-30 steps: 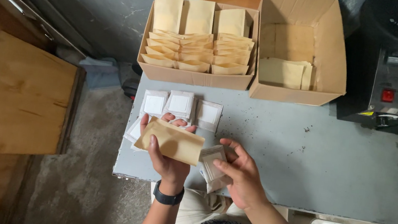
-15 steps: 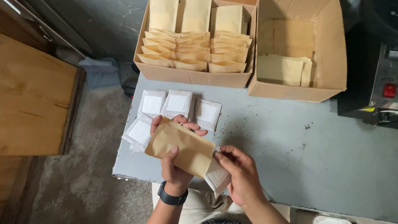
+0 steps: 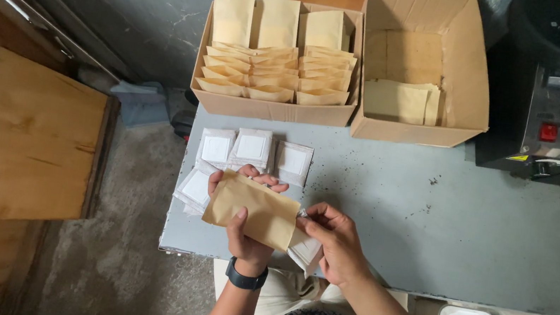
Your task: The person inserts small white rectangular items into brown paper envelopes by hand and organizes them into cardboard boxes on a table.
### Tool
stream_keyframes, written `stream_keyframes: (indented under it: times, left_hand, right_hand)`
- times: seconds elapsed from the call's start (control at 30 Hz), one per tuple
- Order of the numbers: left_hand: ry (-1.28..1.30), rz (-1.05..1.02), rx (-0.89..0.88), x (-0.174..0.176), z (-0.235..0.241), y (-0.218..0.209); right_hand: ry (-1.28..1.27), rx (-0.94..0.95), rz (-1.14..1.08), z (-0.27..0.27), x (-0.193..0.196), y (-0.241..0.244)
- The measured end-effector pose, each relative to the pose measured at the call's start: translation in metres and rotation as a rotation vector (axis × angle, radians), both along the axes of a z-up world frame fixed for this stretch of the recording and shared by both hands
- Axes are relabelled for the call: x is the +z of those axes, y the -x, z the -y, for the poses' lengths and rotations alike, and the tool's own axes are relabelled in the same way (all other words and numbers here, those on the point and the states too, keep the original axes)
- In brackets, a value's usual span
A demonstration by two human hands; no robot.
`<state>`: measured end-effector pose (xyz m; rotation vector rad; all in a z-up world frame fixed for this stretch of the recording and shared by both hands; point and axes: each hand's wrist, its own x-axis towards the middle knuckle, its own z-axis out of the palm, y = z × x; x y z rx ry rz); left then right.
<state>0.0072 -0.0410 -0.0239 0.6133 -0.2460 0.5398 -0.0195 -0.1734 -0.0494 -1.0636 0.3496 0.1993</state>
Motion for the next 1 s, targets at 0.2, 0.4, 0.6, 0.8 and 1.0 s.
stream_keyframes:
  times: [0.2,0.4,0.6,0.8,1.0]
  left_hand:
    - [-0.035,-0.048,-0.001,0.003,0.007,0.003]
    - [-0.085,-0.037,-0.086,-0.005,0.005,0.006]
    - [-0.086,-0.025,-0.12,-0.01,0.007,0.006]
    - [-0.048,-0.032,-0.07,-0.016,0.002,0.005]
    - [-0.057,-0.043,-0.07,-0.016,0.002,0.007]
  right_hand:
    - [-0.004,0.028,0.026,0.004,0.002,-0.005]
    - [0.061,0.072,0.049,0.008,0.006,-0.009]
    - [0.129,0.097,0.1,0.011,0.0,-0.018]
    - [0.159,0.087,0.092,0.013,0.01,-0.012]
    - [0.147,0.114,0.102,0.016,0.017,-0.005]
